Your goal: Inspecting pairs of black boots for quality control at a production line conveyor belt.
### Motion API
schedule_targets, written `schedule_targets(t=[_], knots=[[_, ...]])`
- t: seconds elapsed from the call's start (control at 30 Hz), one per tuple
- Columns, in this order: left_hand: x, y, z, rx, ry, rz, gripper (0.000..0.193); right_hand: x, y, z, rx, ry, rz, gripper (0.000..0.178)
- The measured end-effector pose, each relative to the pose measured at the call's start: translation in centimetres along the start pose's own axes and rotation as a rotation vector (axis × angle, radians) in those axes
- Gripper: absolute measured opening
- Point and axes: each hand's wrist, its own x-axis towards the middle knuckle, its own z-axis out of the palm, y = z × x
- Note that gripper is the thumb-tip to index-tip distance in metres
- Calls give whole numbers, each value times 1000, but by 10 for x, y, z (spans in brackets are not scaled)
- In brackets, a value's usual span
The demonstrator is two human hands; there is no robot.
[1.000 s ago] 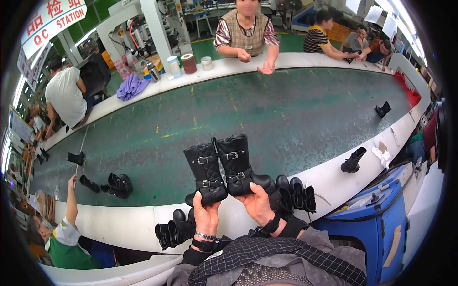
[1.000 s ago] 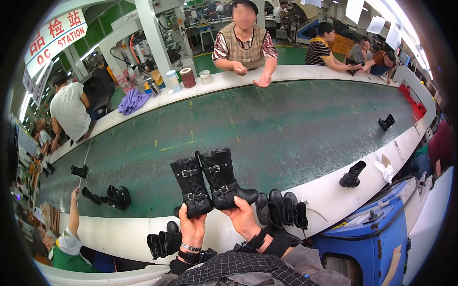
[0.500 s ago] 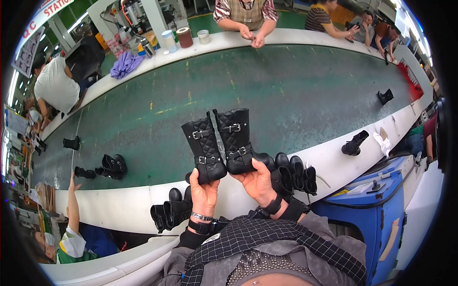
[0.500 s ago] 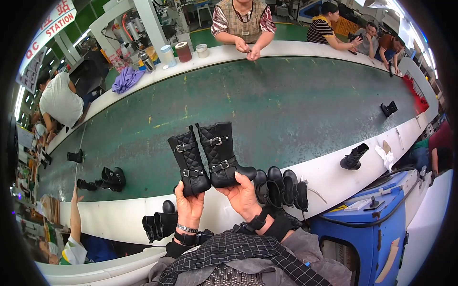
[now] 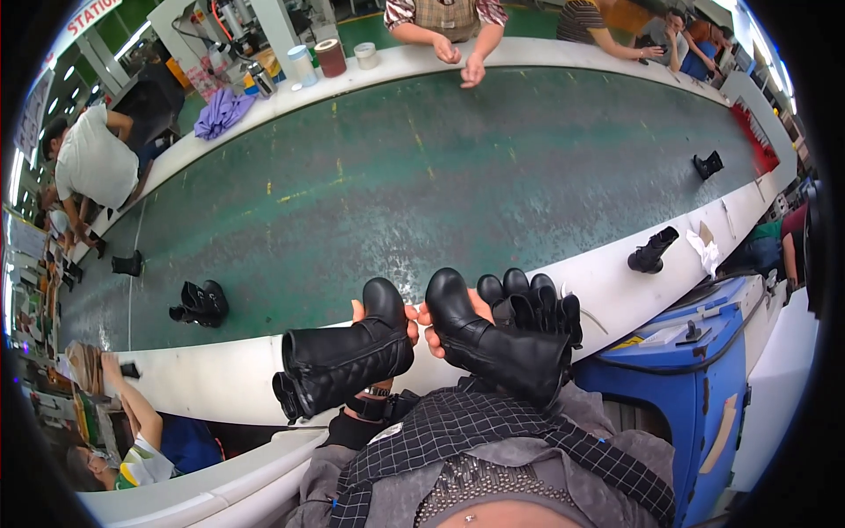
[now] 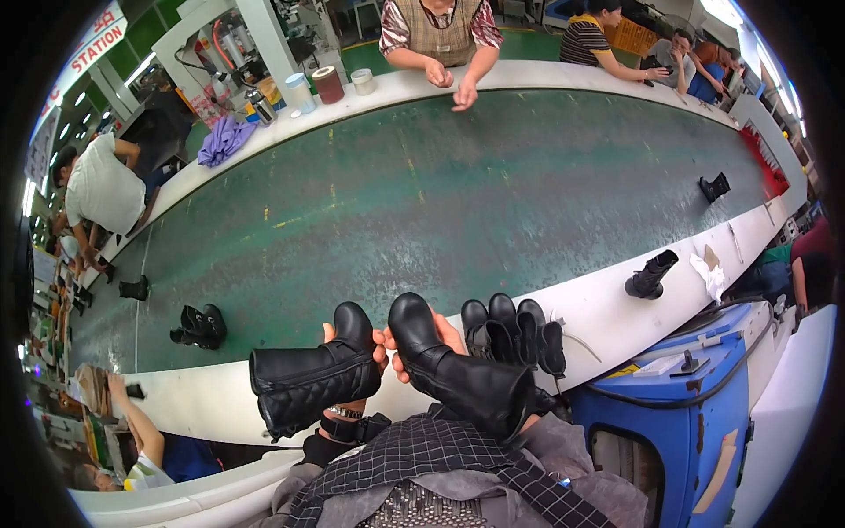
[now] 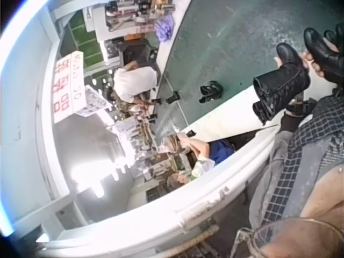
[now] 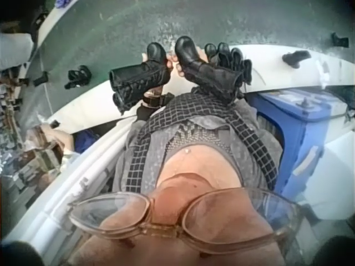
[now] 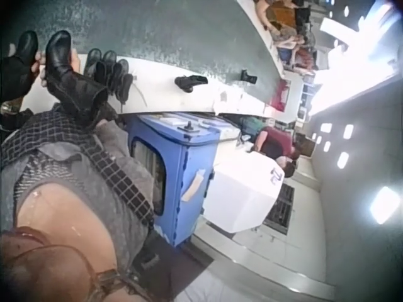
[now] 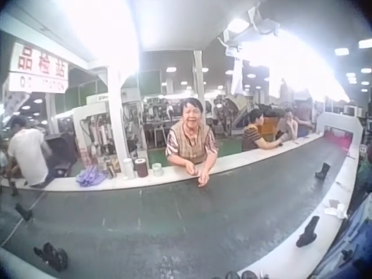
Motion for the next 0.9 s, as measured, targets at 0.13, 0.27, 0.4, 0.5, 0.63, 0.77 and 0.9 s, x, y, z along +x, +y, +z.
schedule_targets(t=[0.13, 0.27, 0.4, 0.5, 0.63, 0.77, 0.9], knots=[[-11, -4, 13, 66, 40, -36, 69, 2, 2, -9, 141, -172, 171, 34], [-9, -7, 29, 138, 89, -19, 57, -4, -1, -4, 221, -202, 256, 43], [-5, -4, 33, 121, 97, -45, 58, -7, -1, 3, 163, -186, 264, 50], [-8, -5, 32, 154, 111, -23, 59, -5, 3, 6, 286, -200, 269, 49], [-8, -6, 29, 204, 100, 9, 62, -5, 1, 10, 61, -176, 213, 57], [-6, -3, 26, 192, 97, -39, 62, -5, -3, 11, 77, -137, 275, 55], [-5, -3, 25, 149, 114, -55, 62, -5, -1, 6, 148, -168, 241, 58]])
